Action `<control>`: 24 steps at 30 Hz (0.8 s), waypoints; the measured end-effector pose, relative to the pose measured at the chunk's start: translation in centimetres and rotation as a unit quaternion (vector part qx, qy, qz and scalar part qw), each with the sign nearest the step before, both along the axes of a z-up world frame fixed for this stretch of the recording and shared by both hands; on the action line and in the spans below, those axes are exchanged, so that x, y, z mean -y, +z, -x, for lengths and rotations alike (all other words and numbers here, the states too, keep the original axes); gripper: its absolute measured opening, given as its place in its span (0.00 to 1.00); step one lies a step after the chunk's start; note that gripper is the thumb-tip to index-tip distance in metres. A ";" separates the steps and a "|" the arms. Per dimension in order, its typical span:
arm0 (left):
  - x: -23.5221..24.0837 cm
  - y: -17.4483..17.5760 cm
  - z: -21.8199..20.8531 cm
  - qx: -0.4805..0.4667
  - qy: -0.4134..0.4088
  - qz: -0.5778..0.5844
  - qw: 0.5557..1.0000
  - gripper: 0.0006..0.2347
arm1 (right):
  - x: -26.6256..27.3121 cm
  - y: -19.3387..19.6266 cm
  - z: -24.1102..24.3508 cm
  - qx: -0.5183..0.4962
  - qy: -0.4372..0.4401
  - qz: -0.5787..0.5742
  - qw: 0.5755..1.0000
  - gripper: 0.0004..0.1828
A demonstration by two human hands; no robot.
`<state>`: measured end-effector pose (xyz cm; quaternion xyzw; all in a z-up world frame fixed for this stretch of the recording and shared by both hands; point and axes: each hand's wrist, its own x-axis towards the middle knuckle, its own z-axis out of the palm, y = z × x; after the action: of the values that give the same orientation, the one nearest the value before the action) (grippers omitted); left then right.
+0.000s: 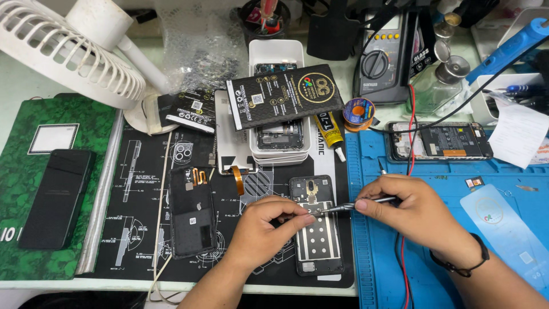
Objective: The person uses a soldering iron to work on the internal components of a disassembled smartphone. They repeatedly apply the soldering iron to various points on the phone's motherboard while holding the device steady with their other hand.
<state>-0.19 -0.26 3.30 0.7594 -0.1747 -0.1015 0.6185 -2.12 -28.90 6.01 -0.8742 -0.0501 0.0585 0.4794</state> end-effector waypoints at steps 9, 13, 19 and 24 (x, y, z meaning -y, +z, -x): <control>-0.1 -0.1 -0.1 -0.013 -0.015 -0.018 1.000 0.05 | -0.4 0.6 -0.1 0.021 0.014 0.009 1.000 0.09; 0.0 -0.2 0.1 0.025 -0.030 -0.017 0.999 0.05 | -0.5 1.0 -0.2 -0.004 0.010 0.041 0.999 0.10; 0.4 -0.1 0.3 0.073 -0.004 -0.045 0.996 0.13 | -1.1 2.0 0.2 -0.003 -0.027 0.083 0.996 0.11; 0.3 0.3 0.0 0.129 0.059 -0.161 0.977 0.40 | -0.9 5.9 0.9 0.156 -0.019 0.162 0.974 0.11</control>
<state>-0.20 -0.54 3.56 0.8645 -0.1891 0.0072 0.4657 -2.97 -27.99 11.96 -0.9393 -0.0975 -0.0799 0.3192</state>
